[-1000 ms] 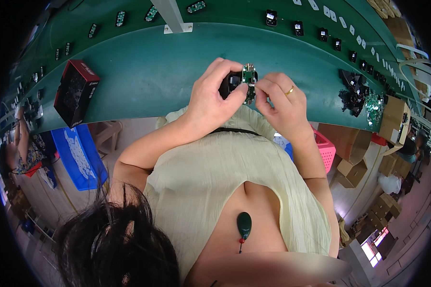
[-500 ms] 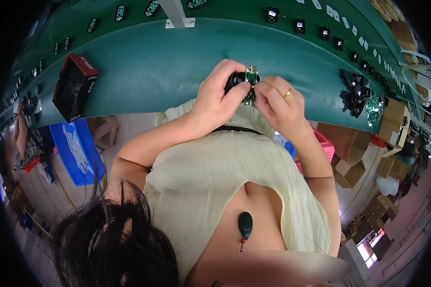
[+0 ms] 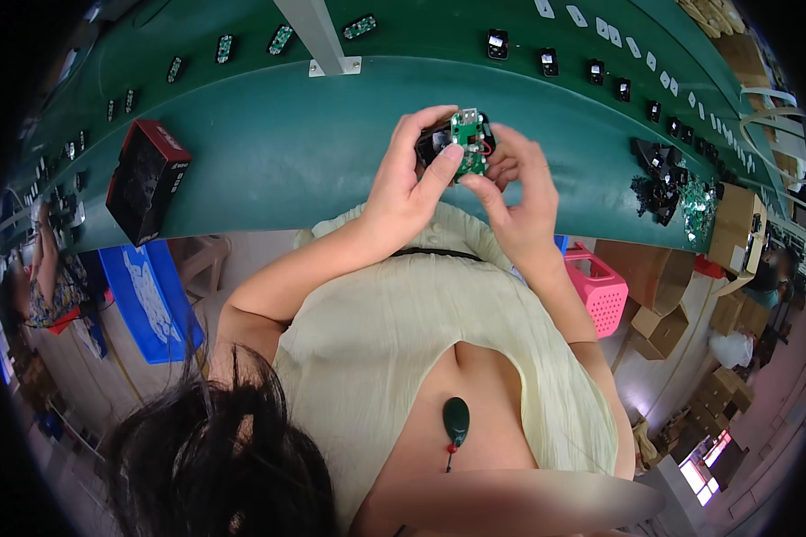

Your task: The person assembles electronic circuit boards into black plastic casings by hand on a production line.

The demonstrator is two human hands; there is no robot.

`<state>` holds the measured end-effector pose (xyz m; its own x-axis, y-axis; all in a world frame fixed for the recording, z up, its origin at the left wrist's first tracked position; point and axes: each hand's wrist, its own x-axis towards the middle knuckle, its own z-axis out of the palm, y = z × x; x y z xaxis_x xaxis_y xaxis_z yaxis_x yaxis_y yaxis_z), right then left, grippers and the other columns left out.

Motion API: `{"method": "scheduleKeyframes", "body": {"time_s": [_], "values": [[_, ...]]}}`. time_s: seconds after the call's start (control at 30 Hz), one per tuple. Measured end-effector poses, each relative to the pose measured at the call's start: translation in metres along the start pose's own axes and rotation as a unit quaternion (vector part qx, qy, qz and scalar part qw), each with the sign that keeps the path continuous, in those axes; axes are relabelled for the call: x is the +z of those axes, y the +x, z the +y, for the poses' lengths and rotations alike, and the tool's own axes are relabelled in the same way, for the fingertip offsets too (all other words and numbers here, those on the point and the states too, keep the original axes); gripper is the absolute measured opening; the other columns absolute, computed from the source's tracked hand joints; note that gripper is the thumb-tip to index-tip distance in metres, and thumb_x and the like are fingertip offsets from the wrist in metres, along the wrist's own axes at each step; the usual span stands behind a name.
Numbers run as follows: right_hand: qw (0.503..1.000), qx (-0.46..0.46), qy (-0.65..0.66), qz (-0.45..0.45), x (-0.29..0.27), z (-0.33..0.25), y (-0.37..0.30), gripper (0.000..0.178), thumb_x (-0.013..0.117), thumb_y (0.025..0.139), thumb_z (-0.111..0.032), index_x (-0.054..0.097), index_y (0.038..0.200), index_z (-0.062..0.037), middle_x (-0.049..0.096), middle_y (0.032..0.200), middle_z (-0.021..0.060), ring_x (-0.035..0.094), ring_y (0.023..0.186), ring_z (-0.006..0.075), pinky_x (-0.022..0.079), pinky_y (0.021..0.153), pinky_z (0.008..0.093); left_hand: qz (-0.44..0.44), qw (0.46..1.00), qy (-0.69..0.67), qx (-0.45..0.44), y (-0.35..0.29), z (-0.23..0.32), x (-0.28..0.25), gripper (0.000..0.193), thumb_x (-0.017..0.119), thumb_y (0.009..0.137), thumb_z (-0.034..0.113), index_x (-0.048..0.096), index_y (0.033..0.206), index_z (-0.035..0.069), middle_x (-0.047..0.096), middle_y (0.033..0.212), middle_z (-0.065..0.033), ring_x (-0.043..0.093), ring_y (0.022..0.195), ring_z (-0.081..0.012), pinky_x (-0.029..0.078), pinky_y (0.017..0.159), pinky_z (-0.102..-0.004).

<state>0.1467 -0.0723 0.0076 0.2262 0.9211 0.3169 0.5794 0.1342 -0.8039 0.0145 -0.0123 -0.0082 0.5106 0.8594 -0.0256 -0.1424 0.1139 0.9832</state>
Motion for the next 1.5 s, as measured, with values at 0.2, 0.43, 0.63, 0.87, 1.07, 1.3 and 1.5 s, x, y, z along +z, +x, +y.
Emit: {"method": "scheduleKeyframes", "body": {"time_s": [0.2, 0.43, 0.63, 0.87, 1.07, 1.3, 1.5], "values": [[0.995, 0.049, 0.079, 0.031, 0.002, 0.009, -0.003, 0.039, 0.061, 0.077, 0.000, 0.044, 0.112, -0.0014, 0.050, 0.074, 0.0063, 0.050, 0.058, 0.0116, 0.044, 0.051, 0.0235, -0.083, 0.994, 0.052, -0.037, 0.005, 0.004, -0.017, 0.032, 0.046, 0.083, 0.003, 0.040, 0.114, 0.001, 0.049, 0.104, -0.0107, 0.050, 0.096, -0.0177, 0.040, 0.084, -0.0286], [0.878, 0.240, 0.414, -0.016, -0.002, -0.011, -0.008, 0.029, 0.057, 0.079, 0.003, 0.043, 0.104, -0.0021, 0.053, 0.072, 0.0044, 0.052, 0.058, 0.0105, 0.044, 0.051, 0.0210, -0.069, 0.938, -0.221, -0.258, 0.011, 0.013, -0.017, 0.032, 0.046, 0.084, 0.006, 0.040, 0.116, 0.001, 0.052, 0.100, -0.0076, 0.052, 0.095, -0.0150, 0.044, 0.082, -0.0296], [0.998, -0.053, -0.020, -0.018, 0.000, -0.005, -0.012, 0.026, 0.067, 0.067, -0.002, 0.060, 0.091, -0.0095, 0.052, 0.068, 0.0028, 0.050, 0.053, 0.0133, 0.042, 0.047, 0.0251, -0.093, 0.921, -0.248, -0.287, 0.010, 0.010, -0.025, 0.035, 0.050, 0.085, 0.009, 0.040, 0.117, 0.001, 0.054, 0.103, -0.0093, 0.054, 0.095, -0.0161, 0.044, 0.084, -0.0304], [0.935, -0.309, -0.172, 0.034, 0.003, 0.010, 0.004, 0.027, 0.066, 0.056, -0.004, 0.063, 0.082, -0.0085, 0.053, 0.070, 0.0020, 0.050, 0.059, 0.0177, 0.041, 0.046, 0.0277, -0.023, 0.977, -0.114, -0.181, 0.002, -0.001, -0.017, 0.026, 0.048, 0.085, 0.006, 0.042, 0.111, 0.001, 0.055, 0.103, -0.0094, 0.053, 0.095, -0.0138, 0.043, 0.082, -0.0278], [0.961, -0.232, -0.144, 0.037, 0.008, 0.011, 0.008, 0.024, 0.065, 0.061, 0.003, 0.057, 0.083, -0.0036, 0.053, 0.073, 0.0058, 0.051, 0.060, 0.0208, 0.042, 0.049, 0.0302, -0.004, 0.990, -0.116, -0.080, -0.003, 0.005, -0.007, 0.024, 0.045, 0.089, 0.008, 0.039, 0.111, -0.001, 0.051, 0.101, -0.0073, 0.048, 0.092, -0.0116, 0.040, 0.080, -0.0248], [0.963, -0.232, -0.137, 0.008, 0.008, 0.010, 0.017, 0.021, 0.063, 0.065, 0.003, 0.056, 0.085, -0.0033, 0.054, 0.076, 0.0069, 0.051, 0.061, 0.0223, 0.042, 0.050, 0.0310, -0.028, 0.996, -0.066, -0.043, -0.005, 0.005, -0.009, 0.030, 0.043, 0.092, 0.017, 0.036, 0.115, -0.001, 0.050, 0.104, -0.0083, 0.048, 0.093, -0.0113, 0.043, 0.079, -0.0251], [0.964, -0.206, -0.166, -0.026, 0.009, 0.007, 0.019, 0.021, 0.062, 0.066, 0.002, 0.056, 0.087, -0.0025, 0.052, 0.075, 0.0066, 0.051, 0.064, 0.0236, 0.043, 0.052, 0.0304, -0.028, 0.996, -0.070, -0.053, -0.004, 0.007, -0.010, 0.030, 0.046, 0.091, 0.014, 0.036, 0.115, 0.000, 0.050, 0.104, -0.0082, 0.050, 0.091, -0.0107, 0.043, 0.078, -0.0244]]}}
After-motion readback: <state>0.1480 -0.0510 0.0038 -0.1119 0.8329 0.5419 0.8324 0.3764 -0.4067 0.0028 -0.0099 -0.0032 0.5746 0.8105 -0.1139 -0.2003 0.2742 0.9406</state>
